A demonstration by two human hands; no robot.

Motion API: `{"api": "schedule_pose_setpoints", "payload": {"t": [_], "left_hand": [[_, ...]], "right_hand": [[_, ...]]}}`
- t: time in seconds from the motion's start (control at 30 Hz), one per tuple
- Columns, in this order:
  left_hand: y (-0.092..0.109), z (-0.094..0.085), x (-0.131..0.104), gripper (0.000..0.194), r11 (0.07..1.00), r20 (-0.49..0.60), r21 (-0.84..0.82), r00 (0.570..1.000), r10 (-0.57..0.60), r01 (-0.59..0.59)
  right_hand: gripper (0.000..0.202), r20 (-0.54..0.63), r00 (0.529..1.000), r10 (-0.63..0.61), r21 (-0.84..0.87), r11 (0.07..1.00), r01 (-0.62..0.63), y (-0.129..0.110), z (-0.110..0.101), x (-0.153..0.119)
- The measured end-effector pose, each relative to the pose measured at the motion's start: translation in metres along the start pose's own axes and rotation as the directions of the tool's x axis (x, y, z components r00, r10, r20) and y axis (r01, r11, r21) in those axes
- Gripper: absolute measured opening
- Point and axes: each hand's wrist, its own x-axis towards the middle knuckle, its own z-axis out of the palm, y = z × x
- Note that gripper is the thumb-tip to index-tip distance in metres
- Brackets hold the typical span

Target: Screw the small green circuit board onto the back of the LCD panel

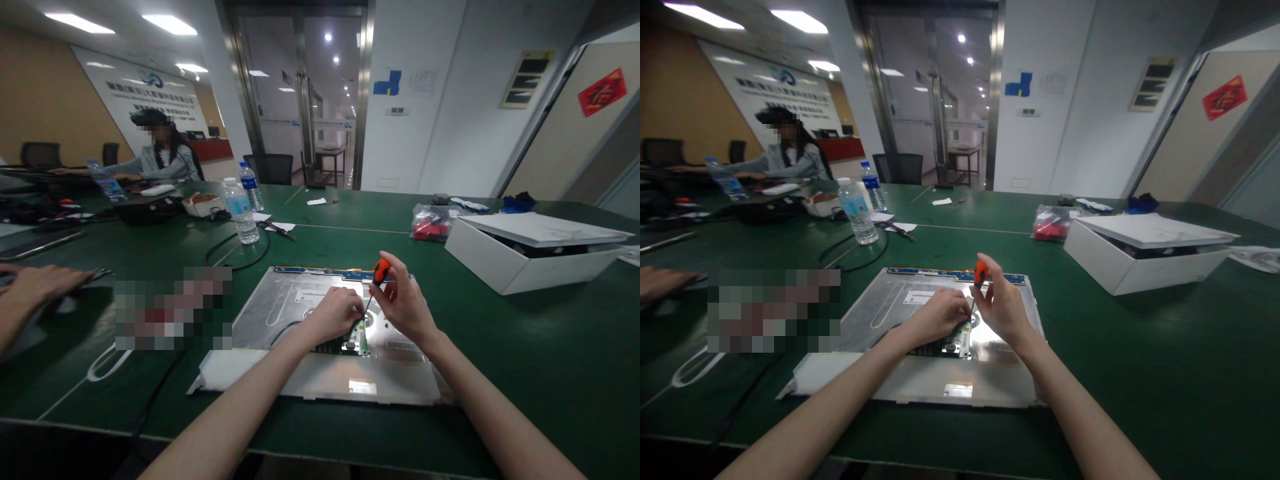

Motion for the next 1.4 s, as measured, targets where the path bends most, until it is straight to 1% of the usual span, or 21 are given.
{"api": "schedule_pose_setpoints", "payload": {"t": [0.17,0.23,0.33,0.43,0.53,0.67,0.77,0.87,0.93,1.07,1.17,1.3,1.4], "left_hand": [[-0.0009,0.0006,0.0003,0.013,1.000,0.000,-0.009,1.000,0.007,-0.007],[-0.0003,0.0005,0.0003,0.013,1.000,-0.003,-0.010,1.000,0.008,-0.008],[0.0012,-0.0002,0.0001,0.012,1.000,-0.010,-0.001,1.000,0.008,-0.008],[0.0020,-0.0007,0.0001,0.011,1.000,-0.010,0.007,1.000,0.010,-0.010],[0.0013,-0.0002,0.0003,0.012,1.000,-0.012,0.002,1.000,0.014,-0.014],[-0.0008,0.0011,0.0008,0.013,1.000,-0.014,-0.019,1.000,0.020,-0.020],[-0.0015,0.0015,0.0010,0.013,0.999,-0.016,-0.028,1.000,0.023,-0.023],[-0.0012,0.0015,0.0010,0.013,0.999,-0.020,-0.028,1.000,0.021,-0.022],[-0.0009,0.0018,0.0010,0.013,1.000,-0.021,-0.023,1.000,0.021,-0.021],[-0.0010,0.0027,0.0014,0.014,1.000,-0.021,-0.008,0.999,0.025,-0.025],[-0.0011,0.0027,0.0017,0.013,1.000,-0.020,-0.013,1.000,0.024,-0.024],[-0.0013,0.0018,0.0017,0.013,0.999,-0.021,-0.029,1.000,0.023,-0.024],[-0.0016,0.0015,0.0015,0.015,0.999,-0.016,-0.030,1.000,0.024,-0.025]], "right_hand": [[0.056,0.001,1.000,-0.026,-0.085,0.996,0.026,0.0017,-0.0008,-0.0019],[0.056,0.015,1.000,-0.027,-0.074,0.997,0.028,-0.0005,-0.0016,-0.0022],[0.058,0.039,0.999,-0.007,-0.014,1.000,0.008,-0.0034,-0.0021,-0.0019],[0.060,0.026,1.000,0.009,0.010,1.000,-0.009,-0.0021,-0.0016,-0.0013],[0.057,-0.008,1.000,-0.001,-0.020,1.000,0.001,0.0018,-0.0006,-0.0012],[0.054,-0.043,0.998,-0.046,-0.077,0.996,0.043,0.0040,-0.0006,-0.0017],[0.054,-0.029,0.997,-0.067,-0.091,0.994,0.064,0.0026,-0.0017,-0.0025],[0.057,0.020,0.999,-0.041,-0.080,0.996,0.042,0.0016,-0.0022,-0.0034],[0.060,0.032,0.999,-0.016,-0.057,0.998,0.018,0.0019,-0.0019,-0.0039],[0.061,0.001,1.000,0.003,-0.032,0.999,-0.003,0.0037,-0.0010,-0.0041],[0.059,-0.019,1.000,-0.023,-0.055,0.998,0.022,0.0051,-0.0014,-0.0038],[0.056,-0.011,0.998,-0.068,-0.099,0.993,0.067,0.0063,-0.0021,-0.0034],[0.057,-0.007,0.999,-0.051,-0.095,0.994,0.050,0.0062,-0.0023,-0.0034]]}}
